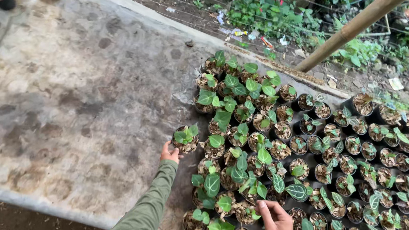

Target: The person repeatedly picks up small potted plants from a tray, walks to a nearby table, and places them down. The person handles the plants one at a time and returns to the tray to continue the cycle.

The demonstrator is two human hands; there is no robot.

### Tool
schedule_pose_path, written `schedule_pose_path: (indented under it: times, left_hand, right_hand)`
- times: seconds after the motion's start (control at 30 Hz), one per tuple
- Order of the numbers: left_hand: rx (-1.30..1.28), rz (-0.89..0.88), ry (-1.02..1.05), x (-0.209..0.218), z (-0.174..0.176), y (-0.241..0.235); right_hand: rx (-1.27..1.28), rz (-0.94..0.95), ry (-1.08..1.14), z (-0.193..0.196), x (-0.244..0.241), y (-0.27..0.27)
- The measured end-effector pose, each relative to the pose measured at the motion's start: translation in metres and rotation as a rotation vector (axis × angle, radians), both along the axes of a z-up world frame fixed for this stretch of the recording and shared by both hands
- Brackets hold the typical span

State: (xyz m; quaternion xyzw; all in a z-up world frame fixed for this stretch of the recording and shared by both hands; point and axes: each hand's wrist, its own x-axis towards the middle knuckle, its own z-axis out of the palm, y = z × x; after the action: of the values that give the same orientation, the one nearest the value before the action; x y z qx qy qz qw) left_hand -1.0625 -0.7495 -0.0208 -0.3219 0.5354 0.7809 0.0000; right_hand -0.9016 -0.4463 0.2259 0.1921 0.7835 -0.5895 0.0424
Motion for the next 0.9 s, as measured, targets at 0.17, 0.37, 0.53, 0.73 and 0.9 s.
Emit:
schedule_pose_path:
  times: [0.17, 0.37, 0.53, 0.73, 0.9]
  left_hand:
    - [-0.072, -0.062, -0.068, -0.039, -0.006, 0.003]
    - [-0.054, -0.058, -0.126, -0.073, -0.014, 0.017]
    - [-0.094, -0.095, -0.191, -0.09, -0.044, 0.029]
    - [-0.158, -0.124, -0.223, -0.099, -0.095, 0.039]
    - [-0.187, -0.129, -0.234, -0.103, -0.115, 0.046]
  right_hand:
    - [-0.012, -0.062, -0.05, -0.022, 0.0, 0.004]
    - [0.073, -0.157, -0.134, -0.048, 0.008, 0.018]
    - [0.09, -0.206, -0.175, -0.071, 0.016, 0.031]
    - [0.111, -0.236, -0.244, -0.086, 0.033, 0.039]
    - [0.039, -0.301, -0.291, -0.095, 0.041, 0.036]
